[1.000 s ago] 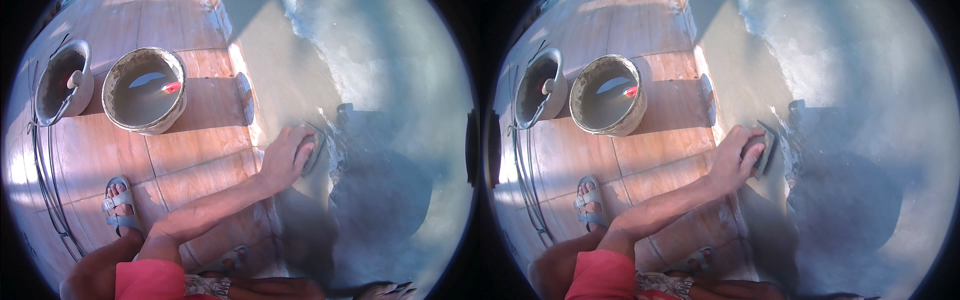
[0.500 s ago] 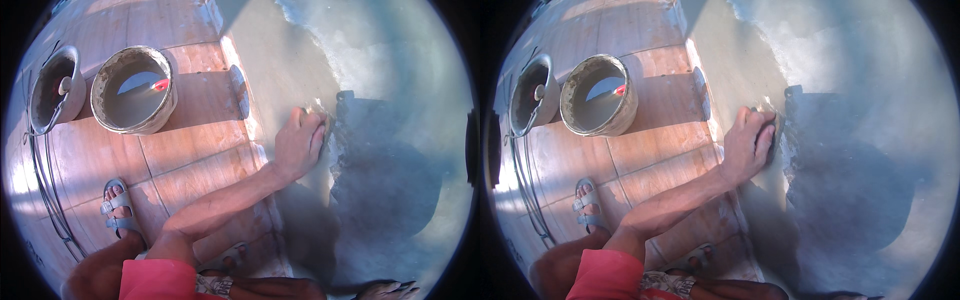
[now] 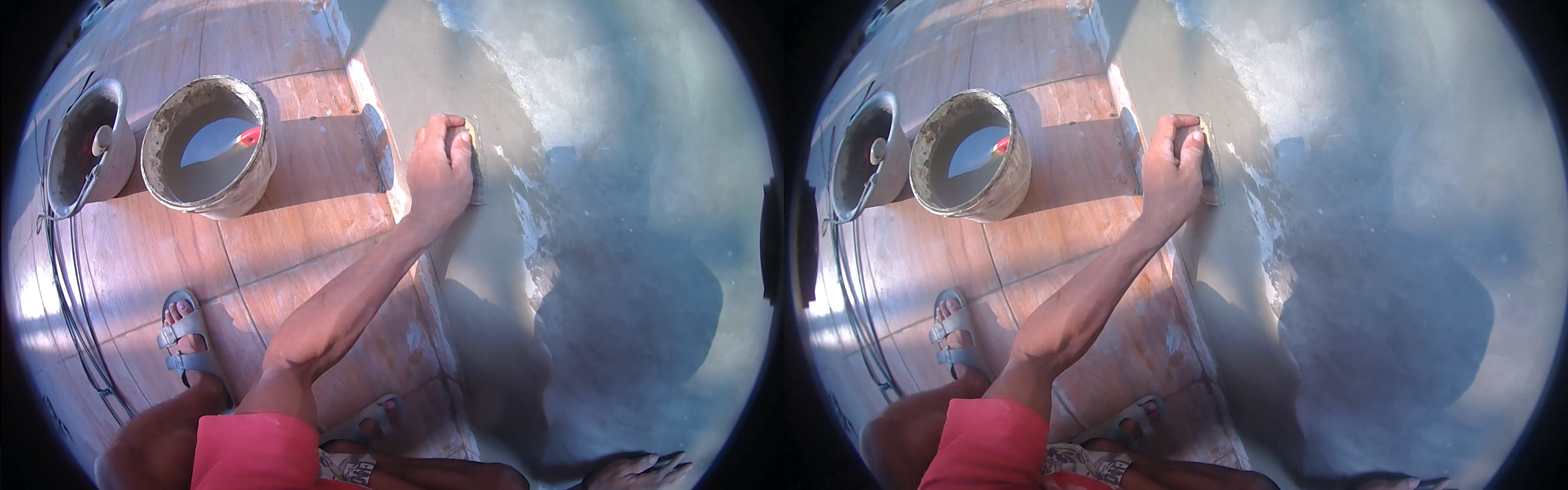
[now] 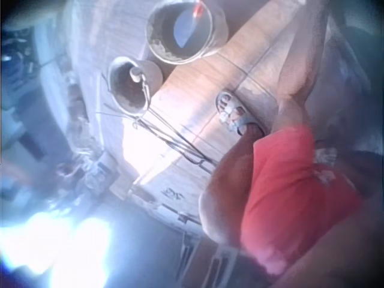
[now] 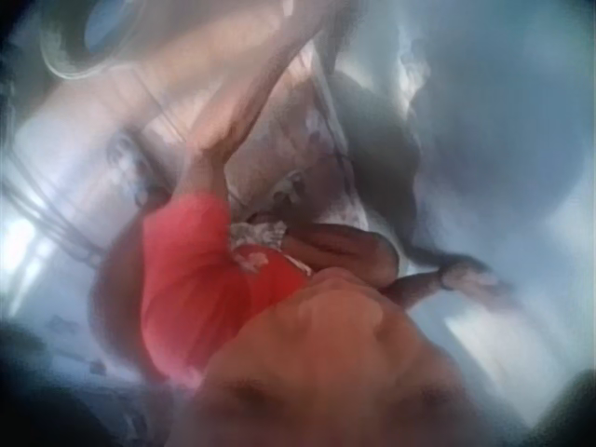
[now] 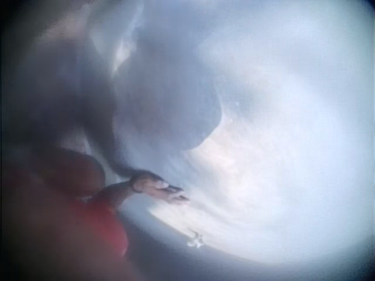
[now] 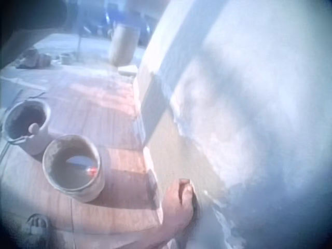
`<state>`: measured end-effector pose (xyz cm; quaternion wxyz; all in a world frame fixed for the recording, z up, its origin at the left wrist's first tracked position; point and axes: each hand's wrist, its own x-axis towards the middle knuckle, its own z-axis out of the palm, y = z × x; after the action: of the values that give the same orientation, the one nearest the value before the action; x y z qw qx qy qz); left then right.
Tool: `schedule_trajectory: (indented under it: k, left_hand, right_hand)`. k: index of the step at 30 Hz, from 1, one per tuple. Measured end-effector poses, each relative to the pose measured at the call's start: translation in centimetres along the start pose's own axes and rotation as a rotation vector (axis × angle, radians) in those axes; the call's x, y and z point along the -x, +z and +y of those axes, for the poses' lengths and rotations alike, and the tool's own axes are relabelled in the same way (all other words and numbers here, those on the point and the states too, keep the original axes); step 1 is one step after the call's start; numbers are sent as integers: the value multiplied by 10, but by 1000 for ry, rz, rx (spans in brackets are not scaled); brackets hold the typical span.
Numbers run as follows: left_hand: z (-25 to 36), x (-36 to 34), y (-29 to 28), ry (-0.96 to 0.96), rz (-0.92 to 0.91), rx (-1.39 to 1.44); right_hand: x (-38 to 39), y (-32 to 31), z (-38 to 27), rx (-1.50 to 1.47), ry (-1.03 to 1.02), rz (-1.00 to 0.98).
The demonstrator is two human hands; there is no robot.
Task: The person sits cross-legged on a tiled floor and uses a small rectangular trowel to smooth a wet concrete surface. They repeatedly dip the trowel into a bucket of water and rub it against the concrete to create a smooth finish.
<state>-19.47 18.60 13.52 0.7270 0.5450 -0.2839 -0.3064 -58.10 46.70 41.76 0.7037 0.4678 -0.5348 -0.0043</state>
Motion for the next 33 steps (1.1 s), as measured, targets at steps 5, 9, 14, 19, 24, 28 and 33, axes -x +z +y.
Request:
schedule_trajectory:
  k: [5,9,14,19,24,28,33]
  left_hand:
    - [59,134,-7,337,-429,99]
    - [25,49,-28,220,-56,-39]
    - [14,-103,-44,25,42,43]
    - [30,-72,-7,98,-46,-20]
    - [62,106,-11,429,-402,38]
    - [45,69,-39,165,-307,59]
    - [-4,-92,-55,-3,53,12]
  right_hand:
    - [-19,-13,-29,-323,-28,125]
    - [-26,-20,-33,-220,-55,154]
    - [-25,-18,-26,-144,-134,157]
    - [-35,-20,-42,-257,-75,202]
    - [-33,-23,-49,-264,-55,173]
    - [-29,-19,-35,-120,-96,130]
    - [-41,-33,-46,-203,-35,151]
